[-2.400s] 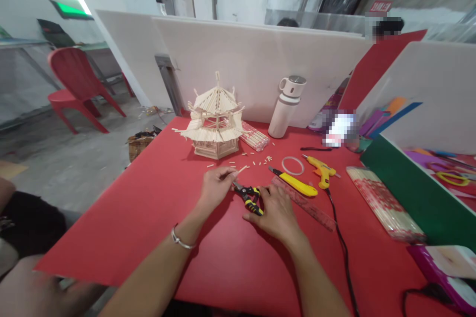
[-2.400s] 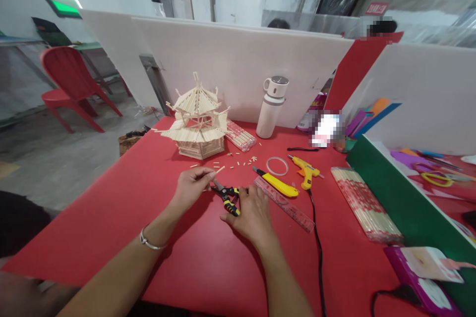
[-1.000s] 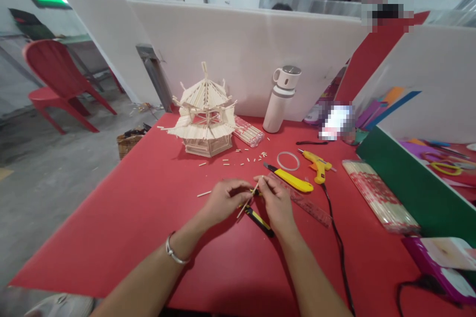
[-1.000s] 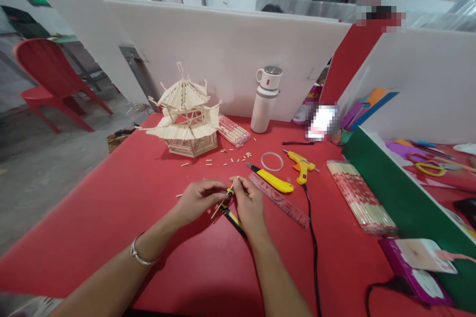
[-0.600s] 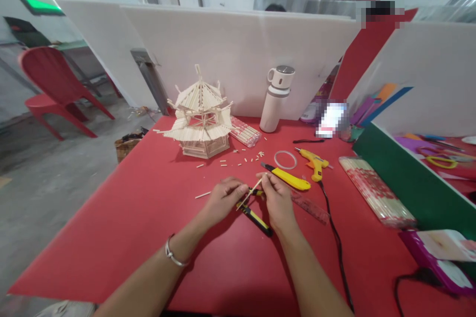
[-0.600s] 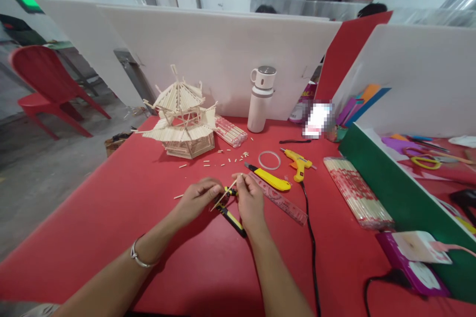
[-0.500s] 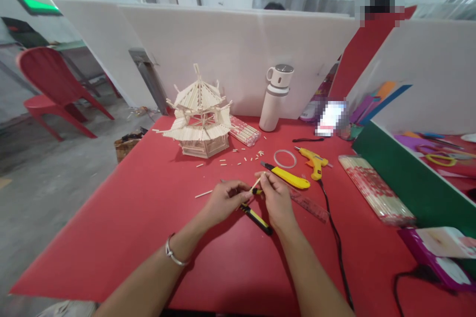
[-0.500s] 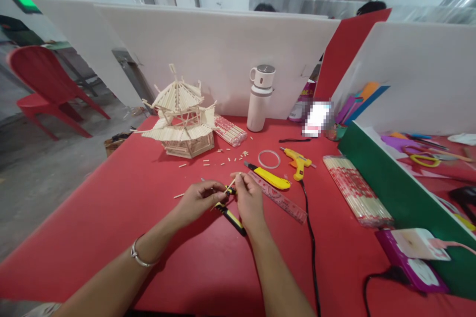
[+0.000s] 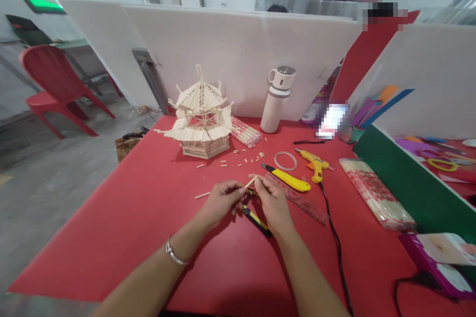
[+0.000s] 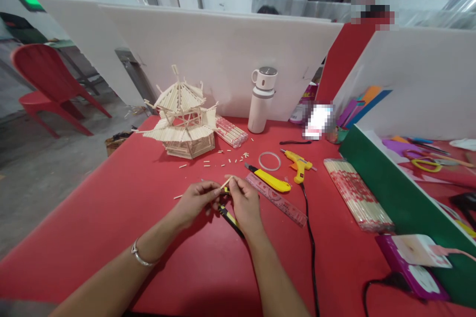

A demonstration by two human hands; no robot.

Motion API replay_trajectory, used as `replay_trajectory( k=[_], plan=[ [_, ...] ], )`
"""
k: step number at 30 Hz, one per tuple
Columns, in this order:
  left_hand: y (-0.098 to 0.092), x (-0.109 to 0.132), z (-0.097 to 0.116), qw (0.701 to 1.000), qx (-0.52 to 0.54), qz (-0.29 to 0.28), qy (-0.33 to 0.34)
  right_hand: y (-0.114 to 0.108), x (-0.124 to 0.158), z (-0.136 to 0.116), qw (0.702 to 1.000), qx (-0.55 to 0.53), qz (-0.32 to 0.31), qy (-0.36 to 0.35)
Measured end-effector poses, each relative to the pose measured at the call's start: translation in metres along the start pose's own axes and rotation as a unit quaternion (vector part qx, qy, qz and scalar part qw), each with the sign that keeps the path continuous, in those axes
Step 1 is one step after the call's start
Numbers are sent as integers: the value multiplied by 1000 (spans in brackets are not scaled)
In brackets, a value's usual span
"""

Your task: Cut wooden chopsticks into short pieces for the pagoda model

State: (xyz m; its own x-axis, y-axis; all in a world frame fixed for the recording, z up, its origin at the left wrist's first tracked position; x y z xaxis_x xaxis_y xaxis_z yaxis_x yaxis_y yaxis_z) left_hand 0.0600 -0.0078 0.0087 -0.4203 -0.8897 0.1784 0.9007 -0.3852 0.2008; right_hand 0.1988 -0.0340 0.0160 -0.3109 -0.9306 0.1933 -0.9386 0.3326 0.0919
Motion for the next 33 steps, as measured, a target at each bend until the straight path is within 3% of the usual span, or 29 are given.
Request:
replay_trajectory(
  k=[3,8,12,16,22,27,33],
  plan=[
    [-12,-5,0,997,52,54,0,-7,-3,0,1000,3,28,-8],
    [-25,-9,8,988,100,114,-3,-11,-5,-6,997,67,23,-16],
    [-33,-11,9,988,78,130,8,-4,-1,-19,984,172,-31,-40],
    [-36,-12,6,986,98,138,8,4,-8,-29,945,313,-70,-63],
    [-34,-10,5,978,148,146,-15,17,-55,-40,842,532,-39,-84],
    [-38,-9,8,973,163,162,-27,41,-88,-31,824,557,-61,-86],
    [-45,-9,8,962,186,199,-25,70,-97,-25,810,567,-100,-112]
  ],
)
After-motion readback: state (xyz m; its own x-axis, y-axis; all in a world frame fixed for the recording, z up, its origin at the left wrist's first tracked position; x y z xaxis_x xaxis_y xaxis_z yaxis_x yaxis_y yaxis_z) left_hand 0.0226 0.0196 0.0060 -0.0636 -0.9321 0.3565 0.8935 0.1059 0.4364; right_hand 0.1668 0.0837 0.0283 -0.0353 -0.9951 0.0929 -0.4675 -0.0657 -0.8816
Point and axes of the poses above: each hand's wrist, its own x-axis away from the middle knuckle, its own y-axis out of the palm, z = x × y, the point moved 7 cm from there along -x, towards the middle knuckle, and after that the axes turned 7 degrees about y, right-handed, at the moved point
